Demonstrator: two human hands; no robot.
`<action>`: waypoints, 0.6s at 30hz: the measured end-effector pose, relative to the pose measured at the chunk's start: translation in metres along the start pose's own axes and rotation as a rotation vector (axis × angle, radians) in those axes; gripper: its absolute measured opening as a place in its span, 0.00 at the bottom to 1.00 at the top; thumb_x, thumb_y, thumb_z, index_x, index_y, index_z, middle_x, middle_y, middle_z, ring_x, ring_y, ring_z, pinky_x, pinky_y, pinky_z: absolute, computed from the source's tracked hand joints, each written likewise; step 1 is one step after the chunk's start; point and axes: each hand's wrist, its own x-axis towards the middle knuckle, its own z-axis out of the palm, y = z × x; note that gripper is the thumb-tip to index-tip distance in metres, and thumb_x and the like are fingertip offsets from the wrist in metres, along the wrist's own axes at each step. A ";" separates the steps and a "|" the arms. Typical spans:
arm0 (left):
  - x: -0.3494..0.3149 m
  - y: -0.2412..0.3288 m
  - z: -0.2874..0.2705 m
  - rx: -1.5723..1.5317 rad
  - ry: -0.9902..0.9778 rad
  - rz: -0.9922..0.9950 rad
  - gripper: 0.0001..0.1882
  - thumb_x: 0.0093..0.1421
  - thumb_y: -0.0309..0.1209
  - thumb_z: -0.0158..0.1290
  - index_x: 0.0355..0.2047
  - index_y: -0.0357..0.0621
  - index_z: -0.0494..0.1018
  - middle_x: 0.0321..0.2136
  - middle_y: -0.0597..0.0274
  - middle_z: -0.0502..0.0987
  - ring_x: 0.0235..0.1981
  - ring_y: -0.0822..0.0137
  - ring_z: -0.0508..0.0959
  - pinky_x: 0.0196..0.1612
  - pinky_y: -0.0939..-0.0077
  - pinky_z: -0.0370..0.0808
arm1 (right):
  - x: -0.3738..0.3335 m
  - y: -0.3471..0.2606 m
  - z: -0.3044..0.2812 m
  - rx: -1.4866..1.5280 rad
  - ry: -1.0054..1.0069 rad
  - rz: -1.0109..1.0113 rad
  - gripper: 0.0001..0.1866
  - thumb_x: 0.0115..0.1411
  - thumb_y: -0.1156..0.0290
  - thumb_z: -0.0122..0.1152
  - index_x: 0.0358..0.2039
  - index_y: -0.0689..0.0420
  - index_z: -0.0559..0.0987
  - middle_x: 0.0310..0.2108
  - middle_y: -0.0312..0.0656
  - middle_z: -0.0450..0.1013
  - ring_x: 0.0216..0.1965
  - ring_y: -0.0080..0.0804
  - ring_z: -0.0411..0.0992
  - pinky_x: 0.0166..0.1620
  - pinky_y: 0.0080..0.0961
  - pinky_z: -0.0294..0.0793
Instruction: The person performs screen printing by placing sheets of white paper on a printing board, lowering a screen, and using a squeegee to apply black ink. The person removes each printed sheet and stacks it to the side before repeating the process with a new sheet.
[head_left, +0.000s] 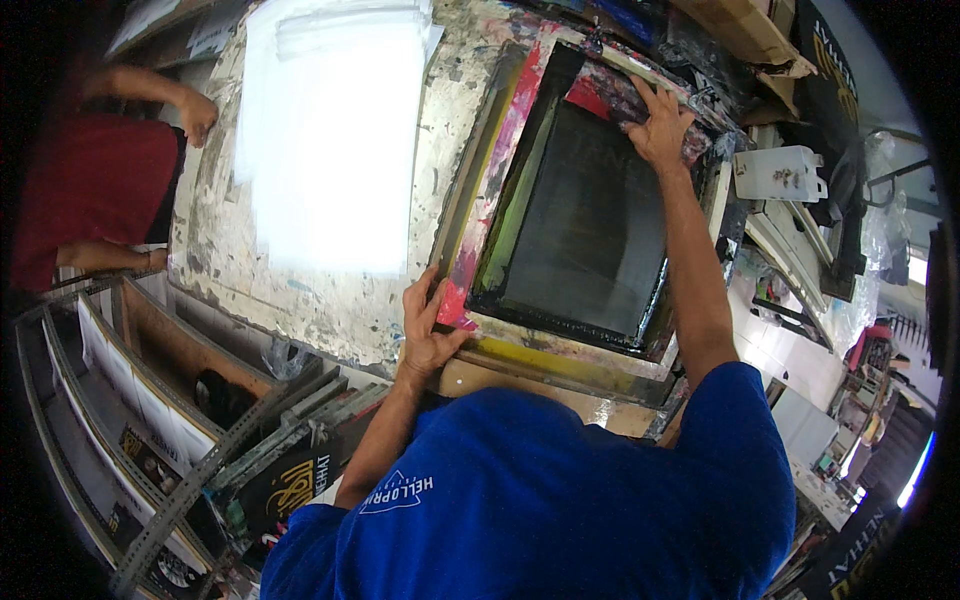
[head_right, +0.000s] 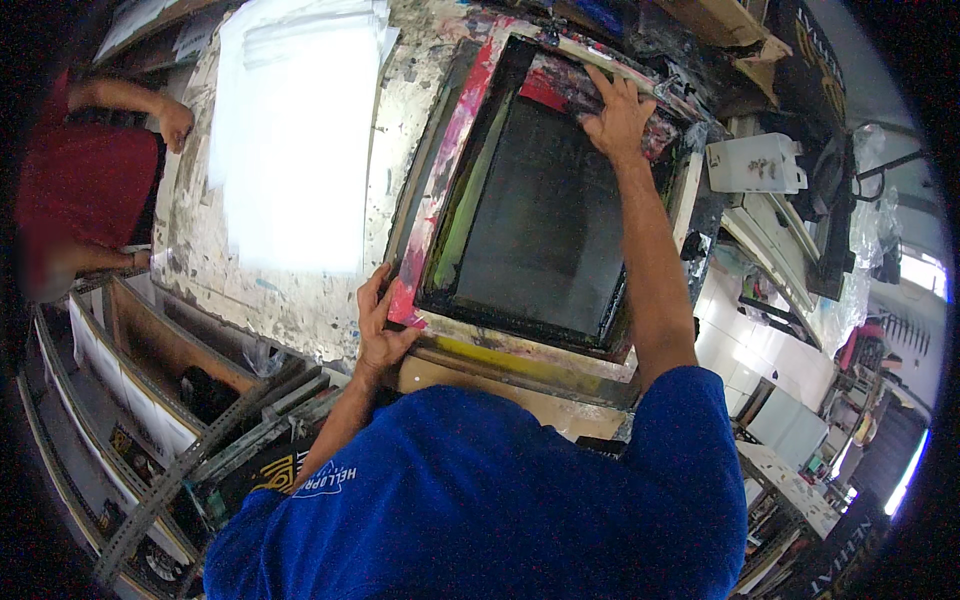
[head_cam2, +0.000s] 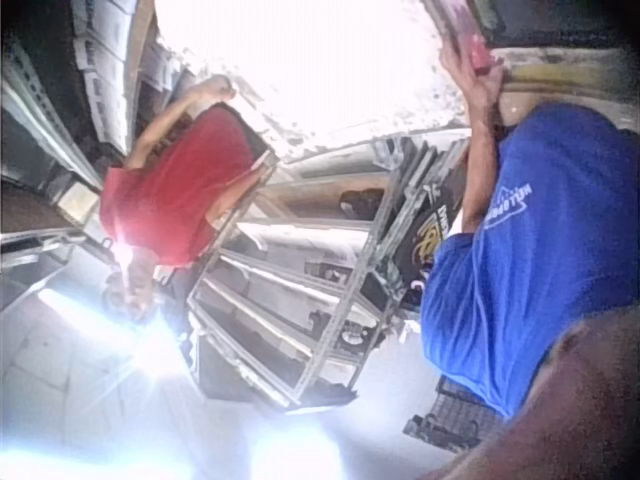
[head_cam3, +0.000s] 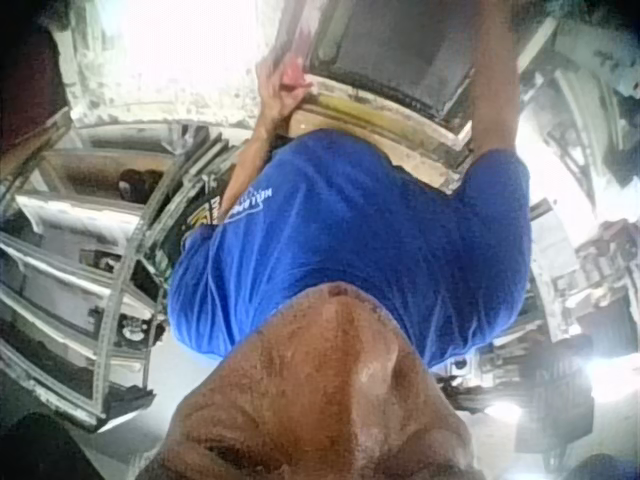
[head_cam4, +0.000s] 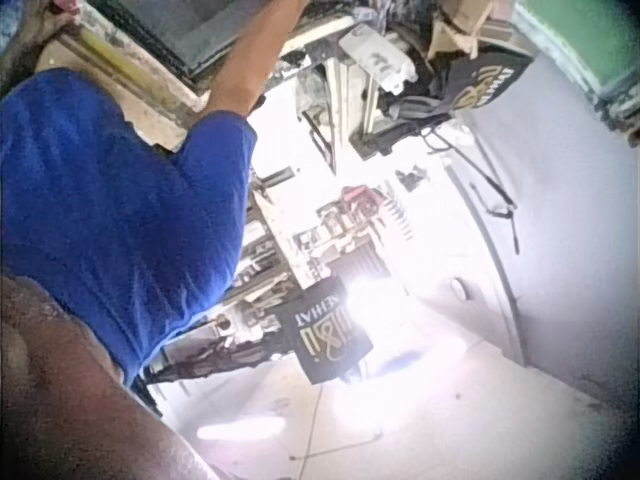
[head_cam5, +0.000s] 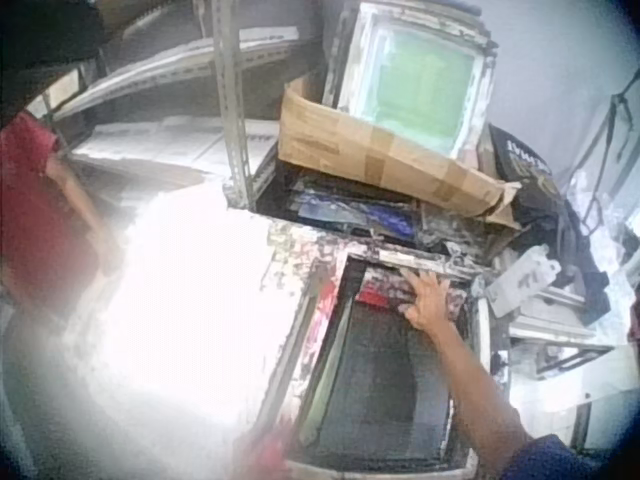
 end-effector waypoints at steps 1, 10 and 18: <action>0.001 0.002 -0.001 0.004 -0.004 -0.007 0.46 0.41 0.41 0.73 0.61 0.37 0.72 0.65 0.40 0.65 0.62 0.43 0.66 0.65 0.53 0.64 | 0.011 0.004 0.000 -0.004 0.007 -0.022 0.45 0.43 0.60 0.70 0.67 0.41 0.71 0.62 0.52 0.68 0.62 0.49 0.64 0.59 0.58 0.54; 0.001 0.009 -0.006 0.012 0.025 0.064 0.48 0.38 0.38 0.75 0.60 0.35 0.72 0.52 0.47 0.75 0.52 0.47 0.73 0.58 0.56 0.68 | 0.028 0.005 -0.026 0.134 -0.004 -0.173 0.27 0.51 0.70 0.67 0.54 0.46 0.81 0.45 0.52 0.80 0.45 0.52 0.78 0.48 0.47 0.73; -0.004 0.018 -0.001 -0.149 0.075 -0.014 0.45 0.39 0.34 0.75 0.58 0.33 0.72 0.42 0.53 0.77 0.44 0.53 0.74 0.52 0.61 0.70 | -0.090 -0.074 -0.063 0.072 0.032 -0.061 0.28 0.54 0.71 0.64 0.57 0.34 0.79 0.43 0.57 0.79 0.44 0.54 0.79 0.42 0.48 0.76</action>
